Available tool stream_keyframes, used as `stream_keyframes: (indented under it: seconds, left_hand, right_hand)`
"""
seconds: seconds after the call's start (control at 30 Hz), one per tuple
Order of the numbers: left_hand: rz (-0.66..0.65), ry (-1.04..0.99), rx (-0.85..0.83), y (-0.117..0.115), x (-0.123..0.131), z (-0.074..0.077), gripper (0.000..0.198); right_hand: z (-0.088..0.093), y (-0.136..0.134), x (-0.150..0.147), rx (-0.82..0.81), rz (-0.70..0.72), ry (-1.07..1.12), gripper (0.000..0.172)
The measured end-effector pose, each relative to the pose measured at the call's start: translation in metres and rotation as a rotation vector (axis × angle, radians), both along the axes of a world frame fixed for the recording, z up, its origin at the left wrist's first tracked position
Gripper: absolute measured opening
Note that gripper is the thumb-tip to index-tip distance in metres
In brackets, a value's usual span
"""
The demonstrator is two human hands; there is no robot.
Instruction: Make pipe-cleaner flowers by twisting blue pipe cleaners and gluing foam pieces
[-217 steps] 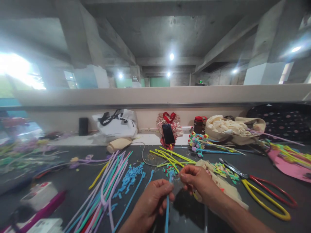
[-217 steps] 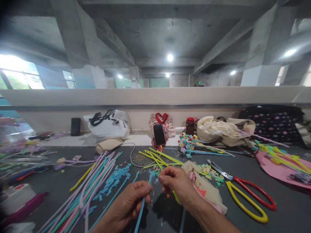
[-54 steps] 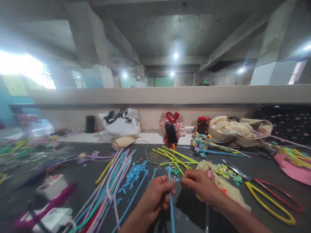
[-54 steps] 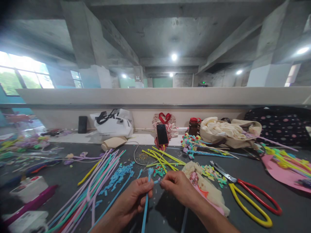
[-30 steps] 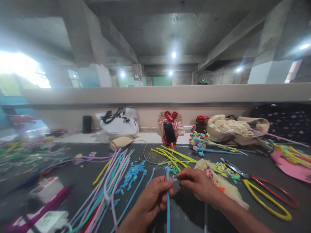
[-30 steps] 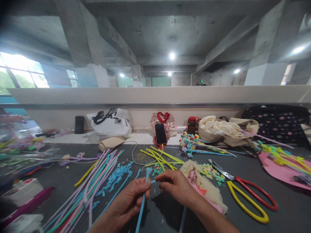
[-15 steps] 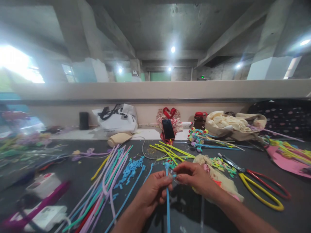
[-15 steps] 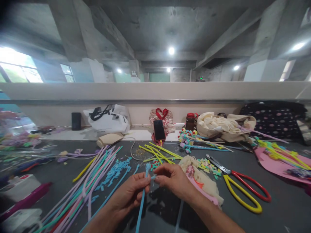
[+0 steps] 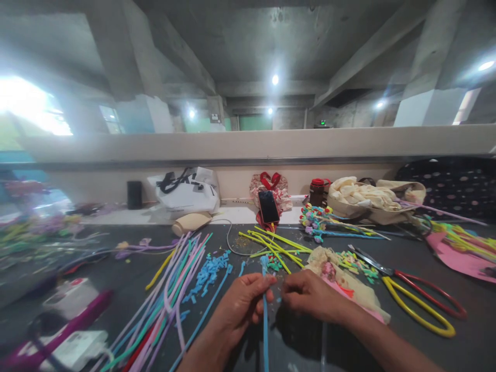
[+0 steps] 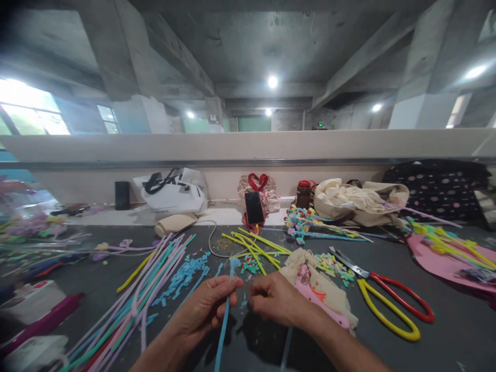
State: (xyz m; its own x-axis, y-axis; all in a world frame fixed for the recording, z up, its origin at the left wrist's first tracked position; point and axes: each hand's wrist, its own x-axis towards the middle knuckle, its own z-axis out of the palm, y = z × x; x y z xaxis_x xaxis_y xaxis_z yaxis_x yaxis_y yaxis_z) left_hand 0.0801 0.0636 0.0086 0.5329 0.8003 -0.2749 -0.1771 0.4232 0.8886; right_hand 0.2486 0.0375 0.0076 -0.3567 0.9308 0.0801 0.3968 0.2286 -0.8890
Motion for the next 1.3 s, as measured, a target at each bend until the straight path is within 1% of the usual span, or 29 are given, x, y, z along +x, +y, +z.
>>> stream_keyframes:
  seconds: [0.07,0.23,0.3,0.37,0.47,0.53,0.6,0.73,0.87,0.97,1.0,1.07,1.17,1.23,1.3]
  left_hand:
    - [-0.003,-0.024,-0.014,0.001,0.0,-0.002,0.029]
    - [-0.017,-0.011,-0.025,0.003,0.0,-0.007,0.031]
    - [-0.041,0.003,-0.018,0.002,0.0,-0.008,0.032]
    - [-0.07,0.009,0.0,0.002,0.0,-0.008,0.033]
    - [-0.093,0.039,0.035,0.002,0.0,-0.009,0.033]
    - [-0.082,0.089,0.07,0.002,0.001,-0.01,0.035]
    - [-0.049,0.139,0.115,0.001,0.002,-0.01,0.037]
    - [0.027,0.222,0.178,-0.001,0.007,-0.006,0.034]
    - [0.05,0.26,0.198,-0.003,0.009,-0.003,0.03]
    - [0.05,0.301,0.215,-0.003,0.009,-0.005,0.026]
    - [0.047,0.325,0.222,-0.003,0.009,-0.006,0.025]
    - [0.043,0.388,0.246,-0.003,0.009,-0.009,0.023]
    - [0.054,0.496,0.306,-0.003,0.01,-0.01,0.024]
    - [0.057,0.573,0.336,-0.005,0.01,-0.007,0.026]
    - [0.05,0.625,0.341,-0.007,0.012,-0.004,0.028]
  right_hand:
    - [-0.001,-0.001,-0.001,0.04,-0.002,-0.04,0.01]
    - [0.003,-0.002,0.0,0.051,-0.016,0.047,0.01]
    - [0.004,-0.002,0.0,0.082,-0.047,0.036,0.01]
    - [0.005,-0.002,-0.002,0.144,-0.089,-0.007,0.011]
    - [0.003,-0.003,-0.006,0.289,-0.182,-0.112,0.013]
    - [0.001,-0.004,-0.008,0.382,-0.24,-0.179,0.013]
    - [-0.001,-0.004,-0.009,0.439,-0.274,-0.224,0.014]
    - [-0.006,-0.004,-0.009,0.498,-0.298,-0.278,0.014]
    - [-0.008,-0.003,-0.008,0.542,-0.295,-0.306,0.013]
    - [-0.006,-0.001,-0.006,0.477,-0.268,-0.28,0.013]
    - [-0.005,0.0,-0.006,0.421,-0.256,-0.254,0.013]
    - [-0.004,0.003,-0.004,0.244,-0.218,-0.16,0.014]
    - [-0.008,0.007,-0.004,-0.041,-0.15,0.069,0.013]
    - [-0.013,0.008,-0.007,-0.145,-0.14,0.203,0.014]
    - [-0.017,0.009,-0.012,-0.172,-0.161,0.28,0.014]
